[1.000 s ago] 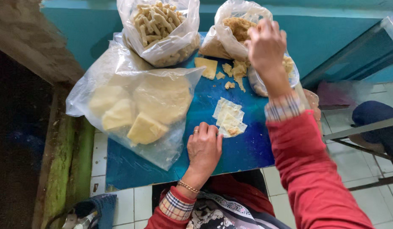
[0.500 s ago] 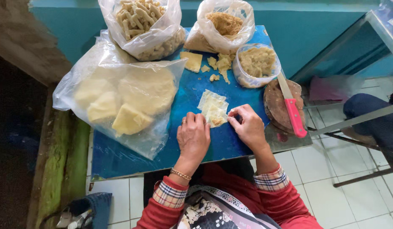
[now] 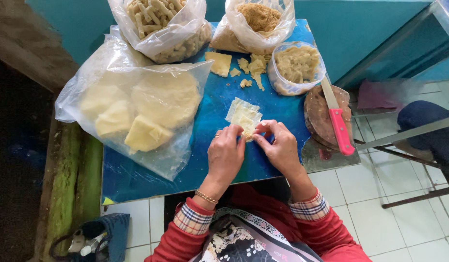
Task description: The person folds small square dough wrappers into filled snack pieces at a small blue table. They place filling from a plastic container onto a wrapper, fold the wrapper over the filling by hand, press the edges closed, and set the finished piece on the table with previously folded pieces.
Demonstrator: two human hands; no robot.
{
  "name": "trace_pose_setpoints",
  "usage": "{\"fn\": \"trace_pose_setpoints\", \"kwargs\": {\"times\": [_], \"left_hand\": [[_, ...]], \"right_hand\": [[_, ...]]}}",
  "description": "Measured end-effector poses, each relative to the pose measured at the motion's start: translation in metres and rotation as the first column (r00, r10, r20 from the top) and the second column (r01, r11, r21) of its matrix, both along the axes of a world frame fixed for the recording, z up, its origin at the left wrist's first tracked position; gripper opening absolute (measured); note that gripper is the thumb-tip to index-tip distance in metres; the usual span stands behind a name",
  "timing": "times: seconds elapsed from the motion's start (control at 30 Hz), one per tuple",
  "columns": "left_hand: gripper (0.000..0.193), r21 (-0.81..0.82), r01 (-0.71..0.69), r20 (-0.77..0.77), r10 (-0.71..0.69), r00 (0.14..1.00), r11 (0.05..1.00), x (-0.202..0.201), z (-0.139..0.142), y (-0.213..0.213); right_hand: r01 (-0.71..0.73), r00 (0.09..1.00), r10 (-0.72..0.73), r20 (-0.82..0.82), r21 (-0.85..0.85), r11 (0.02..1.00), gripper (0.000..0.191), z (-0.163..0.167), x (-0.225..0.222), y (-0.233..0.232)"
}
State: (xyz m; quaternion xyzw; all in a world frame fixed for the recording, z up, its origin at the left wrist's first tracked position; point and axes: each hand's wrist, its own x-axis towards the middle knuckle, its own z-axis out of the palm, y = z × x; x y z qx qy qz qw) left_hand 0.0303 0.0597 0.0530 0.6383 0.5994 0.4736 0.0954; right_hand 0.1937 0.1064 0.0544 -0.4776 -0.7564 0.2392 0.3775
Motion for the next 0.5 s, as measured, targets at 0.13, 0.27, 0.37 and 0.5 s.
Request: {"fn": "trace_pose_setpoints", "kwargs": {"times": [0.13, 0.27, 0.37, 0.5], "left_hand": [[0.013, 0.055, 0.075, -0.149, -0.066, 0.987, 0.996, 0.001, 0.000, -0.001], [0.014, 0.111, 0.129, -0.191, -0.106, 0.976, 0.985, -0.002, -0.006, -0.001], [0.007, 0.064, 0.093, -0.217, -0.077, 0.973, 0.994, -0.001, -0.013, 0.003], [0.006, 0.047, 0.074, -0.187, -0.064, 0.980, 0.996, 0.000, -0.020, 0.008]], "right_hand": [[-0.108, 0.988, 0.087, 0.126, 0.170, 0.979, 0.029, 0.003, 0.005, -0.001], [-0.255, 0.946, 0.158, 0.283, 0.349, 0.902, 0.024, 0.004, 0.009, 0.007], [-0.323, 0.912, 0.160, 0.378, 0.420, 0.848, 0.019, 0.004, 0.006, 0.011], [-0.345, 0.896, 0.123, 0.426, 0.495, 0.798, 0.013, 0.002, -0.002, 0.009]]}}
